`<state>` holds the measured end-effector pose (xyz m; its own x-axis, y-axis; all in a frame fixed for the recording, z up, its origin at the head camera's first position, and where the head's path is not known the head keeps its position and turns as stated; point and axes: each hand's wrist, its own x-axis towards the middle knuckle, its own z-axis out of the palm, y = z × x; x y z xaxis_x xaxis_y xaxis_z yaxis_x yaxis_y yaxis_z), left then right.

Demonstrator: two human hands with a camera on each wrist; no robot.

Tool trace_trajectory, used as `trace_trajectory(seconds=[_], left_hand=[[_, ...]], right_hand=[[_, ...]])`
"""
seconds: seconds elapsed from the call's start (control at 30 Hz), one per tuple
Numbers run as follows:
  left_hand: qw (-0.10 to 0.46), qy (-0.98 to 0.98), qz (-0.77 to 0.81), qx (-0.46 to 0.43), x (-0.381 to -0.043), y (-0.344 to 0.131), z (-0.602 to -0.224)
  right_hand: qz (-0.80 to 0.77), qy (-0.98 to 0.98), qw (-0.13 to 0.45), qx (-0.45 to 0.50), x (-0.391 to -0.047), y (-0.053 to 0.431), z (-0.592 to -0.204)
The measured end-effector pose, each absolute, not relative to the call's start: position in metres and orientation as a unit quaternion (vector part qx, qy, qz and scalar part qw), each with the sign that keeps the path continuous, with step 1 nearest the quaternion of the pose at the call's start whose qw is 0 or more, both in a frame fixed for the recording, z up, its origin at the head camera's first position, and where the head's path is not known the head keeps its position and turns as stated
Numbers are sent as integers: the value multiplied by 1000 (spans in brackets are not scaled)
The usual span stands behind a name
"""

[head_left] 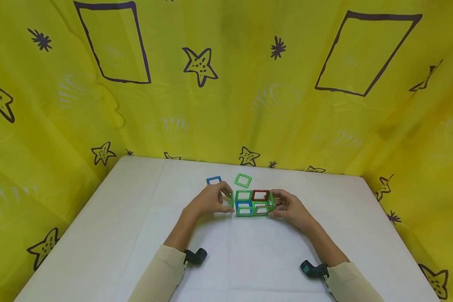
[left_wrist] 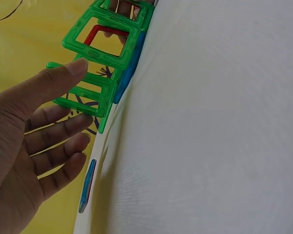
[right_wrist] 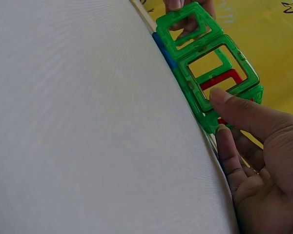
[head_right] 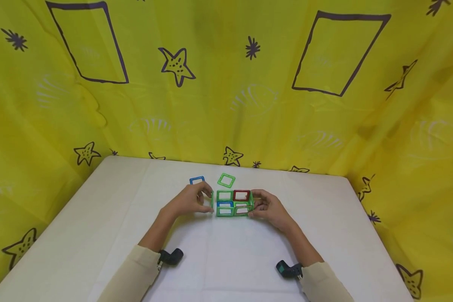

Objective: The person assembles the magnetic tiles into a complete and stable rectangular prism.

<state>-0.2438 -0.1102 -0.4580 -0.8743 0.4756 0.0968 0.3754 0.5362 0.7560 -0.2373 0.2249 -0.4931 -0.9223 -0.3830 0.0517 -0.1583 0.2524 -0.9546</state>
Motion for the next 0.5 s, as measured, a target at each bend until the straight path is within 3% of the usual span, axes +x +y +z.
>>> trace_trajectory(seconds=[0.5], left_hand=[[62,881,399,245,-244,-101,-462]], right_hand=[[-585,786,101,-173,-239,225,-493]])
